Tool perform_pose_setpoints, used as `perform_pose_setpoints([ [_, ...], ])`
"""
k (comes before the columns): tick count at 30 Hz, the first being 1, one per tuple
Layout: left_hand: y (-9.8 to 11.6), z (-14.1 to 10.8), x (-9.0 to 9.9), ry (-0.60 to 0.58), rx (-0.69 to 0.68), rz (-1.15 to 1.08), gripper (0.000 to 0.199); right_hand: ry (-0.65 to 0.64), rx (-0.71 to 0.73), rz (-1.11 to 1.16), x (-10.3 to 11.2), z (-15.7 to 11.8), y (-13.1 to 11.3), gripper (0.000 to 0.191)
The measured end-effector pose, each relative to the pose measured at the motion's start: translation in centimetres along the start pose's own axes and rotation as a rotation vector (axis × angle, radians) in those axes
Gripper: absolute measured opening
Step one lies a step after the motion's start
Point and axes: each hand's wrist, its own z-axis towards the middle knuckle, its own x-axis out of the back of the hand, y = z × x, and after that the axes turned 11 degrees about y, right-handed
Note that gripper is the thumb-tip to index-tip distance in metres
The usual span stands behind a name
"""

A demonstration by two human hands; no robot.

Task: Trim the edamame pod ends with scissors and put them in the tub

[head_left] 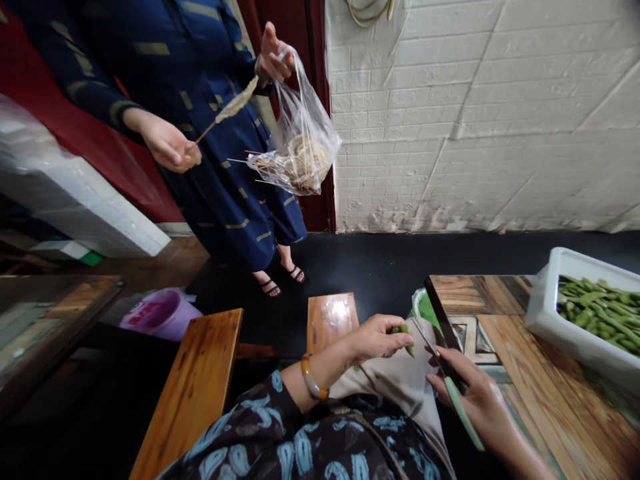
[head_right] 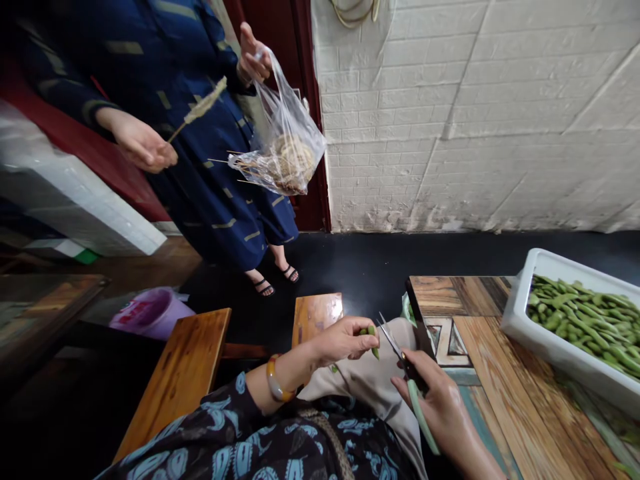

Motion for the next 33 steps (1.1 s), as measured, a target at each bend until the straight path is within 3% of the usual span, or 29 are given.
perform_pose_setpoints([
  [11,0.3,0.3,-3.5,-0.12,-0.011,-0.019,0.054,0.135,-0.058,-0.1,1.6,-4.0,0.5,0.035],
  [17,-1.0,1.7,-5.9,-0.256,0.034,-0.07,0.055,0.201,-0.249,-0.082,3.2,-7.1,0.2,0.039],
  [22,-0.6,3.3,-8.4,-0.417,0.1,-0.113,0.056,0.258,-0.471,-0.042,5.7,-8.8,-1.9,0.041],
  [25,0.7,4.4,-10.7,-0.513,0.093,-0.021,0.049,0.342,-0.537,-0.051,7.4,-9.1,-3.1,0.037],
  [28,2.1,5.6,-13.7,-0.607,0.07,0.069,0.045,0.574,-0.557,-0.103,9.2,-9.4,-3.2,0.035],
  [30,2.8,6.5,-16.3,-0.656,0.043,0.184,0.04,0.692,-0.555,-0.132,10.8,-9.9,-2.9,0.034],
  [33,2.9,7.6,-21.1,-0.732,-0.016,0.286,0.035,0.755,-0.523,-0.138,14.0,-11.3,-2.6,0.036],
])
